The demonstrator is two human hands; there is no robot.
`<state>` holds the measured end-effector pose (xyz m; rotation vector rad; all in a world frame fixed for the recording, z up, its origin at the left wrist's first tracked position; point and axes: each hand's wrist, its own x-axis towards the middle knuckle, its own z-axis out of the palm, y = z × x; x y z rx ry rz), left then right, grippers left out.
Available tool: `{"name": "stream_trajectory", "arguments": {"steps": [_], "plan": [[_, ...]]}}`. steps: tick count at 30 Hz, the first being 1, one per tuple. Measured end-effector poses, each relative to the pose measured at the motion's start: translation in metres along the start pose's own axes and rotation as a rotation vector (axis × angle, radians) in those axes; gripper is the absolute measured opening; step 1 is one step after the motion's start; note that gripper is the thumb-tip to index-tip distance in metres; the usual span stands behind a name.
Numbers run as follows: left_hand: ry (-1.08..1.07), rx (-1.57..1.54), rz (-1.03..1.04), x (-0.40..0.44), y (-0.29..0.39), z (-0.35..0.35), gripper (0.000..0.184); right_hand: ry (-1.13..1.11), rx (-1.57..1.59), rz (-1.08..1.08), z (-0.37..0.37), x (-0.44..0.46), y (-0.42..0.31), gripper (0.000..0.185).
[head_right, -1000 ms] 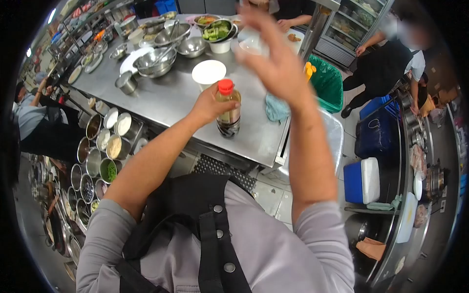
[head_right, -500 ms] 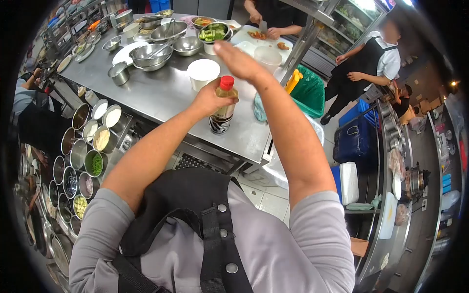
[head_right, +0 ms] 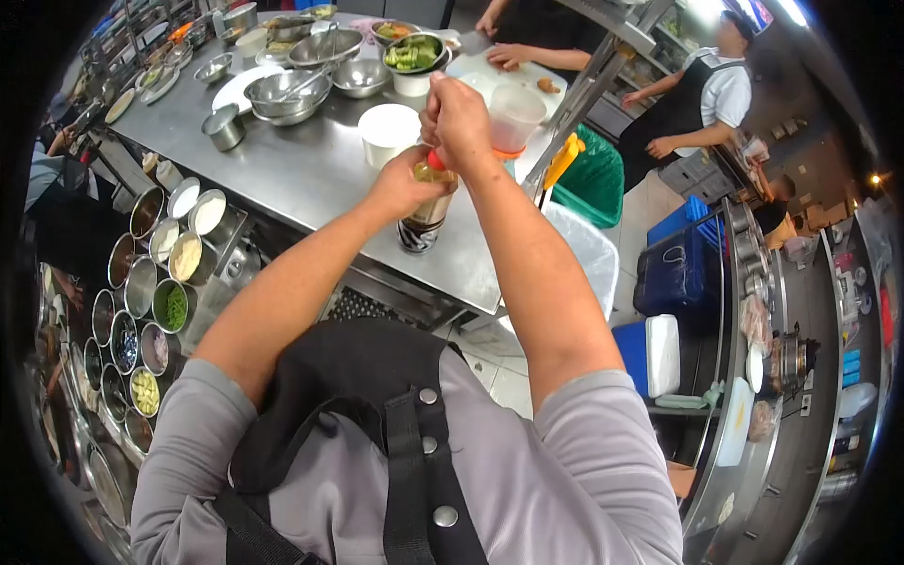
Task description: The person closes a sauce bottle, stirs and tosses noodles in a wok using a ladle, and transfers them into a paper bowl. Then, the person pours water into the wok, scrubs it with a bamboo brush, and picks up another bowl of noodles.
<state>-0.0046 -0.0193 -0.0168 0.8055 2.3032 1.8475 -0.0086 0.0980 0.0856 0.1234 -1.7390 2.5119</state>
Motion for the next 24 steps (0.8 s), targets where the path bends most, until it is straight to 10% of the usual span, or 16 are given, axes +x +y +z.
{"name": "stream_trajectory", "arguments": {"steps": [12,18,24], "plan": [[-0.065,-0.063,0.064,-0.003,0.002,-0.006,0.072,0.109,0.328,-0.158,-0.058,-0.007,-0.034,0.032],[0.109,0.178,0.274,-0.019,-0.022,0.001,0.106,0.155,-0.080,0.025,-0.087,-0.049,0.011,0.019],[-0.039,0.058,0.031,-0.026,-0.009,-0.010,0.092,-0.085,-0.536,-0.184,-0.074,-0.063,0.032,0.040]]}}
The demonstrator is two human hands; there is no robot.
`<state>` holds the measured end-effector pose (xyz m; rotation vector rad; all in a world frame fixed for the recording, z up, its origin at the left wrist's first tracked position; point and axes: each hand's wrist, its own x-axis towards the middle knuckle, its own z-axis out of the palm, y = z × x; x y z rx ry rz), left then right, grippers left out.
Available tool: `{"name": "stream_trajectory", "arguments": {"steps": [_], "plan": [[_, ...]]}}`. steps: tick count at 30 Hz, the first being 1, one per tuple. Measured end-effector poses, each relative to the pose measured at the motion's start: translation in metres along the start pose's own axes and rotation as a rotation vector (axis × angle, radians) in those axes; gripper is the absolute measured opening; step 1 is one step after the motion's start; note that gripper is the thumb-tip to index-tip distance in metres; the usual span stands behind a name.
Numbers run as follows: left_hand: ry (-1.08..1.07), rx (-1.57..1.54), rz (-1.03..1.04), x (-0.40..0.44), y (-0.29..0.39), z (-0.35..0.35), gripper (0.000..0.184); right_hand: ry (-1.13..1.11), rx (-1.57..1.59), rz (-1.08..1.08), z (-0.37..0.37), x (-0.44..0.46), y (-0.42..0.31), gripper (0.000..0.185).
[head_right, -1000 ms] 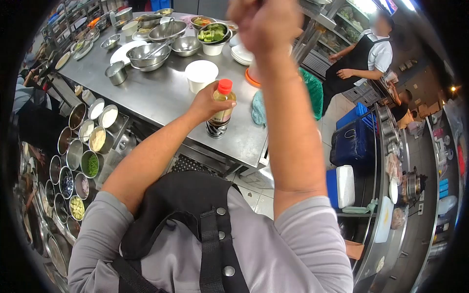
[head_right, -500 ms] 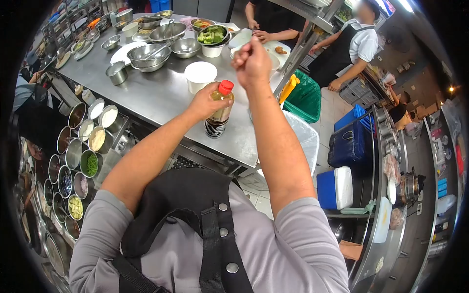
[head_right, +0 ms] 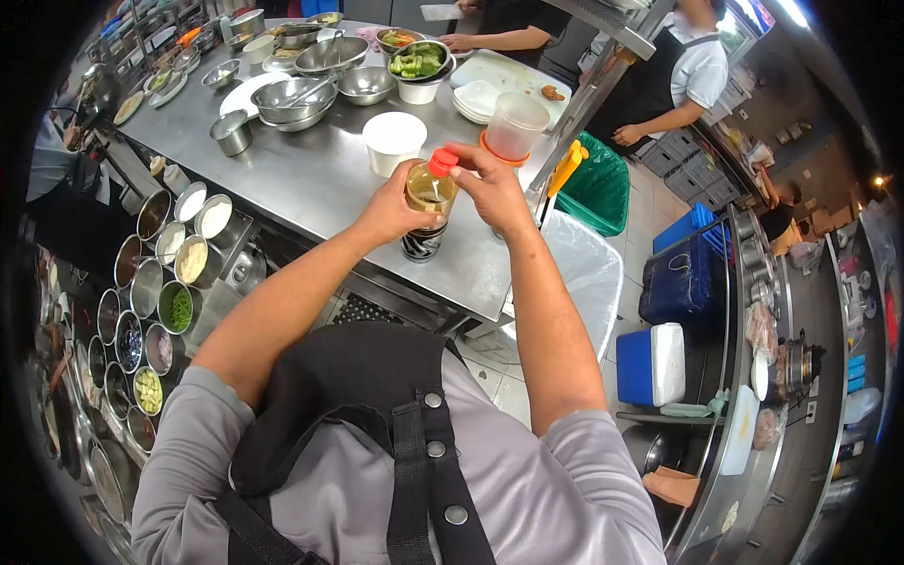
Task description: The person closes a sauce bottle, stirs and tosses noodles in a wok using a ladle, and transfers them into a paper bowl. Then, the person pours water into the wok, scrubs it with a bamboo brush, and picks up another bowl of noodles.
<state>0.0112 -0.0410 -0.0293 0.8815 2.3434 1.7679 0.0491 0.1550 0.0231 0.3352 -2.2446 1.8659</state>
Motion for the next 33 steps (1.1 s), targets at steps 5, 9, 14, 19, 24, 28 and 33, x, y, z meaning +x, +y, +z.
{"name": "stream_trajectory", "arguments": {"steps": [5,9,14,19,24,28,33], "plan": [[0.021,0.021,-0.081,0.000,0.010,0.001,0.087,-0.020,-0.468,-0.117,0.002,0.007,-0.027,0.027],[-0.032,0.046,-0.106,0.005,0.004,0.001,0.089,-0.017,-0.668,-0.227,0.002,0.000,-0.030,0.029],[0.068,-0.241,0.104,0.013,0.013,0.004,0.073,0.043,-0.384,-0.161,0.011,-0.022,-0.005,0.042],[0.155,-0.185,-0.027,0.033,0.031,0.020,0.026,0.242,0.320,-0.029,0.028,-0.037,0.028,0.063],[0.147,-0.282,-0.019,0.039,0.037,0.024,0.021,0.123,0.388,0.028,0.033,-0.023,0.054,0.058],[0.116,-0.324,0.011,0.040,0.034,0.023,0.020,0.127,0.551,0.045,0.037,-0.025,0.056,0.051],[0.060,-0.377,0.021,0.040,0.030,0.022,0.019,0.092,0.617,0.125,0.022,-0.026,0.034,0.044]]}}
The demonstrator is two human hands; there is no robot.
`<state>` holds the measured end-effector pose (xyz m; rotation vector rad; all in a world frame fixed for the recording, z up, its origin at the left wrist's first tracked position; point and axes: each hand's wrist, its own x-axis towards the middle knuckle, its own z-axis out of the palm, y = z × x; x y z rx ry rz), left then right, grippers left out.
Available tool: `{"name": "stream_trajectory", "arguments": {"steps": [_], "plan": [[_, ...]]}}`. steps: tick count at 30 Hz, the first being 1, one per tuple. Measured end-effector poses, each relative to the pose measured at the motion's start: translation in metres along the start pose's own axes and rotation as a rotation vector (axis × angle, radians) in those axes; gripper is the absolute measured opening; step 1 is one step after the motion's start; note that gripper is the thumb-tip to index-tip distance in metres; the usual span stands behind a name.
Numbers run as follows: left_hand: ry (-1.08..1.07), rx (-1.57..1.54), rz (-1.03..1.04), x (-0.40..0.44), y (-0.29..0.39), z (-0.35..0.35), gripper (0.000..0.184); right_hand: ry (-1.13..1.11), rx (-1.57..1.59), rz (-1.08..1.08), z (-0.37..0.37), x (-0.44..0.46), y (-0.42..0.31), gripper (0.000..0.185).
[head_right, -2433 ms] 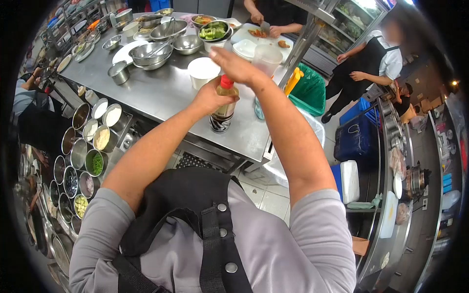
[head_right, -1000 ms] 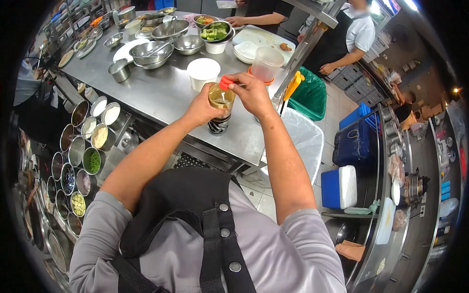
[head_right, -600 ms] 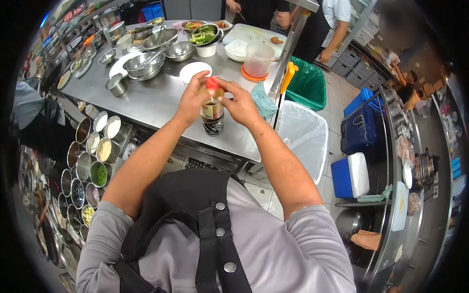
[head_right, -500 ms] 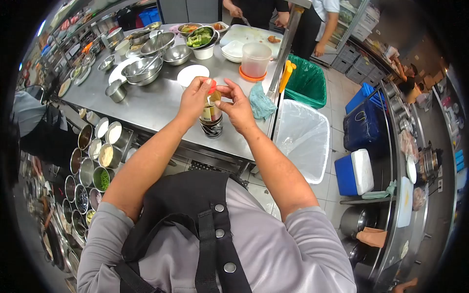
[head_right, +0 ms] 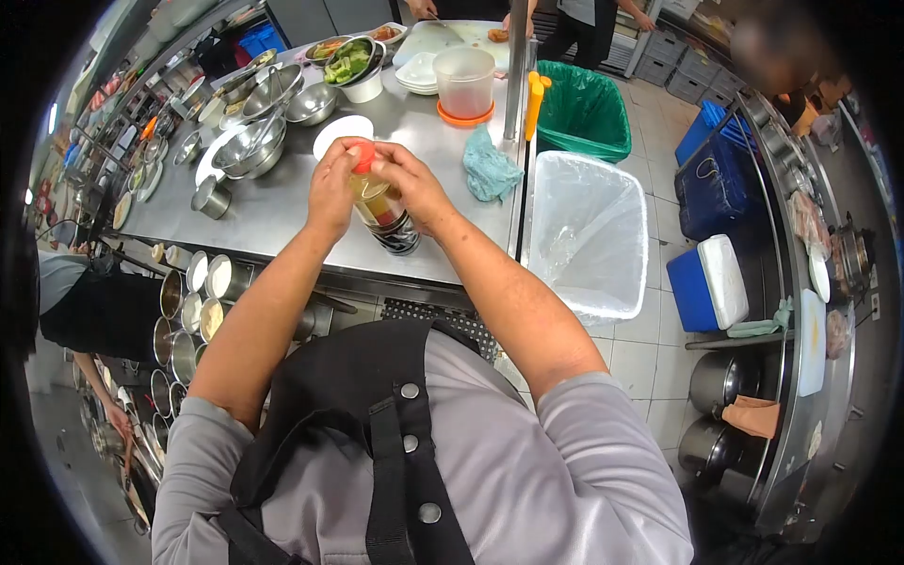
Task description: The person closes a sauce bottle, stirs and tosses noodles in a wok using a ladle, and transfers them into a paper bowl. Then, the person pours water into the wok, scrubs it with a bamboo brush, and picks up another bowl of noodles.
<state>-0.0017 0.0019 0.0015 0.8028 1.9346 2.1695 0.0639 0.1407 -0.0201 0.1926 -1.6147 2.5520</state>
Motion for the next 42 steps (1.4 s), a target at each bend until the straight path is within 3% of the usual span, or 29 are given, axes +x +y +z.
{"name": "stream_trajectory", "arguments": {"steps": [3,6,8,10,11,13,15,17,20,22,24,26,28,30,32,34,35,36,38,42], "plan": [[0.017,-0.036,-0.063,-0.001,0.006,0.001,0.018,0.015,0.042,0.058,0.000,0.014,-0.008,0.043],[0.037,-0.022,0.018,-0.004,0.006,0.006,0.019,-0.004,0.026,0.038,-0.002,0.018,0.000,0.047],[0.052,0.228,-0.001,-0.008,0.015,0.010,0.022,-0.051,0.021,-0.002,-0.003,0.015,0.012,0.053],[0.083,0.429,0.208,-0.008,-0.005,0.007,0.024,0.000,-0.297,-0.396,-0.007,0.005,0.043,0.071],[0.079,0.462,0.270,-0.011,-0.009,0.005,0.023,0.061,-0.296,-0.263,-0.017,0.004,0.065,0.094],[0.037,0.501,0.376,-0.011,-0.015,0.001,0.030,0.059,-0.631,-0.307,-0.020,0.002,0.072,0.095],[0.063,0.576,0.396,-0.013,-0.011,-0.001,0.029,-0.021,-0.686,-0.176,-0.027,0.006,0.080,0.090],[0.074,0.549,0.530,-0.016,-0.005,-0.004,0.026,-0.076,-0.761,-0.260,-0.021,0.009,0.077,0.079],[0.225,0.605,0.502,-0.049,0.014,-0.016,0.019,-0.097,-0.845,-0.261,0.015,-0.007,0.071,0.074],[0.197,0.586,0.336,-0.076,0.025,-0.036,0.016,-0.139,-0.759,-0.239,0.045,-0.027,0.078,0.066],[0.226,0.586,0.305,-0.103,0.037,-0.063,0.017,-0.218,-0.726,-0.150,0.067,-0.046,0.098,0.070],[-0.060,0.529,0.065,-0.131,0.053,-0.097,0.020,-0.293,-0.694,-0.071,0.078,-0.064,0.118,0.073],[-0.092,0.489,0.045,-0.163,0.058,-0.133,0.022,-0.576,-0.504,0.243,0.086,-0.080,0.136,0.080],[-0.208,0.253,0.141,-0.195,0.060,-0.170,0.027,-0.660,-0.467,0.330,0.121,-0.087,0.143,0.079],[-0.220,0.251,0.151,-0.222,0.051,-0.205,0.032,-0.727,-0.436,0.406,0.151,-0.091,0.159,0.077],[-0.142,0.355,0.198,-0.247,0.042,-0.235,0.039,-0.819,-0.594,0.289,0.174,-0.081,0.188,0.077],[-0.138,0.341,0.112,-0.260,0.035,-0.252,0.054,-0.725,-0.629,0.489,0.191,-0.077,0.201,0.078],[-0.130,0.330,0.109,-0.274,0.026,-0.263,0.054,-0.734,-0.675,0.571,0.195,-0.069,0.224,0.077],[0.308,0.553,0.041,-0.299,0.004,-0.286,0.058,-0.662,-0.537,0.566,0.192,-0.047,0.287,0.076],[0.677,0.267,-0.410,-0.388,-0.034,-0.324,0.051,-0.242,-0.364,0.434,0.168,0.006,0.429,0.067]]}}
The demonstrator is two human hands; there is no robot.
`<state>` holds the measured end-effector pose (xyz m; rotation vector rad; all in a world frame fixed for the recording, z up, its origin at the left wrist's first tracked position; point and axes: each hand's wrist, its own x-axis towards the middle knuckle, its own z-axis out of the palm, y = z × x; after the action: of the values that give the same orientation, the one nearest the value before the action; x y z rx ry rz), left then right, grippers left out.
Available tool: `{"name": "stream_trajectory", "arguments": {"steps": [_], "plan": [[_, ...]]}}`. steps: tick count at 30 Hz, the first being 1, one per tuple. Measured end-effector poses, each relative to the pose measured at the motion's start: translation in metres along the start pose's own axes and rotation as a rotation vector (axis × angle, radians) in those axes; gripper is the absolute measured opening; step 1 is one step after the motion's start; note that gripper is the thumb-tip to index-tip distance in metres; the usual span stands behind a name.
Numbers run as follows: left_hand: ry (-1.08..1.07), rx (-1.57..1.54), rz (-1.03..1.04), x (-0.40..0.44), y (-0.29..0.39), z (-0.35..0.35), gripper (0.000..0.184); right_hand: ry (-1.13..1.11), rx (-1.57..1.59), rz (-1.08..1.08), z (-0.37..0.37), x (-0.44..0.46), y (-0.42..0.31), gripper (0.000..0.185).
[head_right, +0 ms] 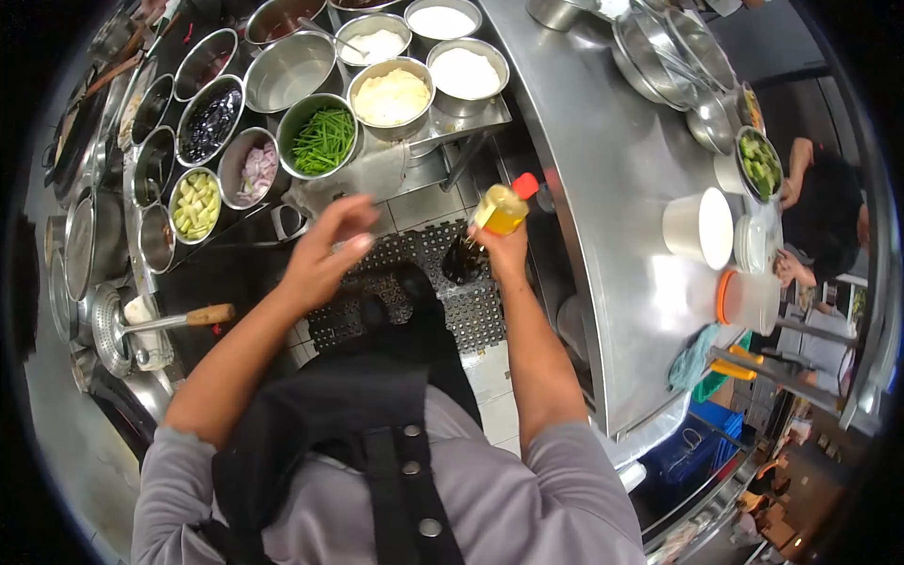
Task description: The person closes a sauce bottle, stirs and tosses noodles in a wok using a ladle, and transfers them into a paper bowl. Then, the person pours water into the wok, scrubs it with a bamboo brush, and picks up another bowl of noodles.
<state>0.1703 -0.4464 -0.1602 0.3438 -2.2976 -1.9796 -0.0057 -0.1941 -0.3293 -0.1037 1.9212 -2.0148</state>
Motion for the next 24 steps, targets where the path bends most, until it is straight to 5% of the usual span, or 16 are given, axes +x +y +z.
{"name": "stream_trajectory", "arguments": {"steps": [3,4,5,6,7,9,11,12,19,22,23,24], "plan": [[0.160,0.107,-0.268,-0.060,-0.074,-0.044,0.047,0.143,-0.013,0.081,-0.021,0.087,0.047,0.060],[0.224,0.115,-0.334,-0.087,-0.096,-0.053,0.045,0.214,0.074,-0.045,-0.019,0.112,0.048,0.059],[0.263,0.109,-0.420,-0.114,-0.106,-0.058,0.044,0.513,-0.165,-0.005,-0.003,0.125,0.025,0.046],[0.321,0.105,-0.508,-0.141,-0.113,-0.063,0.043,0.344,-0.002,0.120,-0.017,0.154,0.039,0.041],[0.334,0.108,-0.574,-0.170,-0.123,-0.065,0.042,0.300,-0.638,0.268,-0.016,0.175,0.013,0.051],[0.397,0.111,-0.671,-0.209,-0.116,-0.064,0.039,0.419,-0.384,-0.068,-0.018,0.220,0.056,0.043],[0.524,0.089,-0.766,-0.236,-0.097,-0.057,0.037,0.404,-1.541,0.015,-0.099,0.332,0.166,0.040],[0.505,0.221,-0.765,-0.261,-0.110,-0.052,0.036,0.351,-1.694,0.011,-0.082,0.335,0.144,0.038],[0.687,0.190,-0.770,-0.304,-0.073,-0.028,0.035,0.091,-1.042,0.085,-0.031,0.292,0.110,0.025],[0.866,0.374,-0.660,-0.333,-0.033,-0.054,0.030,-0.091,-0.752,0.610,0.011,0.183,0.136,0.020],[1.011,0.515,-0.651,-0.351,-0.012,-0.072,0.028,-0.209,-0.744,0.764,0.037,0.140,0.134,0.019],[1.152,0.656,-0.644,-0.375,0.010,-0.095,0.026,-1.033,-0.204,0.694,0.088,0.077,0.105,0.018]]}}
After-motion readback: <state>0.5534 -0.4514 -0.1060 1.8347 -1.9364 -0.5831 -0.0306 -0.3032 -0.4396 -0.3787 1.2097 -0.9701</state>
